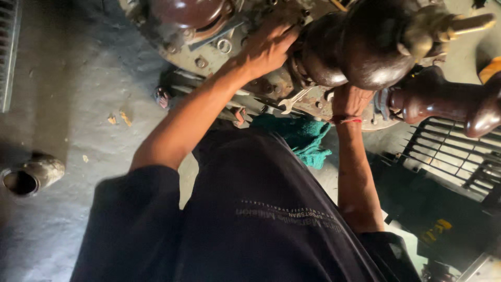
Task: The person uses a wrench to tighten bolts on a large electrical component with brown insulators. They move around the equipment to access different bolts and occasionally wipe the surface with a cloth.
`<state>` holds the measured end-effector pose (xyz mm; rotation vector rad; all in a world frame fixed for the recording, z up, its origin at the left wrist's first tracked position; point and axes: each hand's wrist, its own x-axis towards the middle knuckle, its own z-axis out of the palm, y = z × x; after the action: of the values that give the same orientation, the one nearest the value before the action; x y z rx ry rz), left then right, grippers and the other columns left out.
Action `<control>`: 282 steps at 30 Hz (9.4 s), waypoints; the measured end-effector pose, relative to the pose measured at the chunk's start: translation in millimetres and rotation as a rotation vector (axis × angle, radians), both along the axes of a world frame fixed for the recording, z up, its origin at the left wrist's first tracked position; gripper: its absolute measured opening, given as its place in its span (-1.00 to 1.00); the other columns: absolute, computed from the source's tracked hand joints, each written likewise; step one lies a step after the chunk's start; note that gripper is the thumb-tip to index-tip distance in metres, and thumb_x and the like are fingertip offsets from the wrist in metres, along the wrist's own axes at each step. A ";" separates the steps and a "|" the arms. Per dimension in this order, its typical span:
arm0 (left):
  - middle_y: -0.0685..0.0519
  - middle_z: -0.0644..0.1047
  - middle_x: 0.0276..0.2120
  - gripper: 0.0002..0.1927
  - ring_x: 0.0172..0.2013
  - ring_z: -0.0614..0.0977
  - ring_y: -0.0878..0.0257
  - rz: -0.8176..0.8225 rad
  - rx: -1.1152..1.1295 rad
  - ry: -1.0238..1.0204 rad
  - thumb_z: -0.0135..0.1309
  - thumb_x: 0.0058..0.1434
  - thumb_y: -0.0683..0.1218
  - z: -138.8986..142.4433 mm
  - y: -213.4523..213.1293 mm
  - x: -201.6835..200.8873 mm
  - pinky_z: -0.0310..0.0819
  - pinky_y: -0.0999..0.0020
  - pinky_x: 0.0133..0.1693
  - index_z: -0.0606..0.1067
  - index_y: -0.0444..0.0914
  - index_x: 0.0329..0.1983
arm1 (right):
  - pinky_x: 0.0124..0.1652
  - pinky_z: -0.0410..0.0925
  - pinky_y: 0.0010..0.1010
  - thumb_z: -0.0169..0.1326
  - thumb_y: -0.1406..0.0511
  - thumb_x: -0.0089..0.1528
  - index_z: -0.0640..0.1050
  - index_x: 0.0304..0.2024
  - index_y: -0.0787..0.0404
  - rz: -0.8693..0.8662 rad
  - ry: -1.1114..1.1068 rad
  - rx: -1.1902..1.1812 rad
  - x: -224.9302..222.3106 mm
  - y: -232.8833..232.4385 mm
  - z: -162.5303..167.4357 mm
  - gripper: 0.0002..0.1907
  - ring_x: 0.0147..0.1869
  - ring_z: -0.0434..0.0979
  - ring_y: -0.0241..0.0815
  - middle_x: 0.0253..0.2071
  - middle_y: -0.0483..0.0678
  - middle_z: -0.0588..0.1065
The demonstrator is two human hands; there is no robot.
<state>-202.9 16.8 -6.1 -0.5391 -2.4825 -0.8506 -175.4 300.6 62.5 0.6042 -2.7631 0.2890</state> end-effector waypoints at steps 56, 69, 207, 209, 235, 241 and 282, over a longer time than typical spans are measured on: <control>-0.26 0.60 -0.17 -0.82 -0.38 0.68 -0.07 0.412 -0.177 -0.220 0.09 0.14 -0.31 -0.2 -30.1 40.1 0.58 0.14 -0.38 0.57 -0.35 -0.17 | -0.11 0.39 -0.50 0.32 0.37 0.24 0.49 -0.17 0.32 -0.044 -0.735 -0.992 138.9 -54.1 -3.5 -0.74 -0.15 0.50 -0.36 -0.25 -0.11 0.54; -0.11 0.63 -0.30 -0.75 -0.38 0.74 0.16 -0.058 1.434 -0.678 0.20 0.34 -0.16 57.5 70.4 102.7 0.77 0.27 -0.35 0.53 -0.44 -0.03 | -0.10 0.41 -0.53 0.30 0.37 0.25 0.49 -0.20 0.30 -0.158 -0.725 -1.132 159.1 -23.6 -10.4 -0.78 -0.15 0.53 -0.41 -0.25 -0.14 0.56; -0.17 0.44 0.26 -0.62 0.16 0.57 -0.04 0.063 -0.171 -0.338 -0.03 0.45 -0.13 -42.0 -32.3 43.4 0.53 0.14 0.16 0.43 -0.08 0.32 | 0.06 0.43 -0.46 0.22 0.39 0.35 0.52 0.00 0.22 -0.145 -0.923 -1.340 132.6 -41.9 -6.1 -0.80 0.01 0.63 -0.27 -0.10 -0.10 0.57; -0.17 0.46 0.24 -0.63 0.14 0.59 -0.03 0.159 0.050 -0.295 -0.02 0.45 -0.15 -23.3 -28.8 59.6 0.57 0.17 0.14 0.44 -0.07 0.31 | 0.07 0.39 -0.49 0.24 0.42 0.33 0.52 0.01 0.22 -0.151 -0.926 -1.366 135.7 -38.7 -12.0 -0.77 0.02 0.56 -0.32 -0.08 -0.13 0.55; -0.08 0.59 -0.13 -0.73 -0.12 0.62 -0.05 0.142 0.104 -0.213 0.12 0.24 -0.25 29.4 -12.8 176.5 0.53 0.10 -0.08 0.57 -0.25 0.02 | 0.07 0.41 -0.49 0.25 0.45 0.28 0.50 -0.04 0.26 -0.213 -0.929 -1.391 162.2 -4.5 -48.6 -0.76 0.00 0.55 -0.33 -0.10 -0.13 0.54; -0.09 0.56 -0.05 -0.73 -0.08 0.62 -0.07 0.301 0.068 -0.193 0.14 0.31 -0.23 -9.1 -16.6 147.9 0.54 0.08 -0.04 0.58 -0.27 0.07 | 0.03 0.41 -0.49 0.27 0.47 0.27 0.51 -0.01 0.27 -0.199 -0.953 -1.231 157.4 -18.1 -39.8 -0.73 -0.01 0.54 -0.33 -0.10 -0.11 0.54; -0.04 0.63 -0.41 -0.89 -0.48 0.69 0.30 0.089 1.306 -0.690 0.20 0.30 -0.25 67.2 78.5 96.4 0.68 0.42 -0.40 0.50 -0.36 -0.18 | -0.01 0.38 -0.52 0.27 0.46 0.27 0.48 -0.06 0.22 -0.200 -0.840 -1.490 157.0 -19.9 -17.9 -0.74 -0.05 0.51 -0.39 -0.16 -0.19 0.53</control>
<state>-106.5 95.3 61.2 0.3901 -1.7503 -2.5431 -18.4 280.7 44.6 -0.2791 -2.1470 2.5766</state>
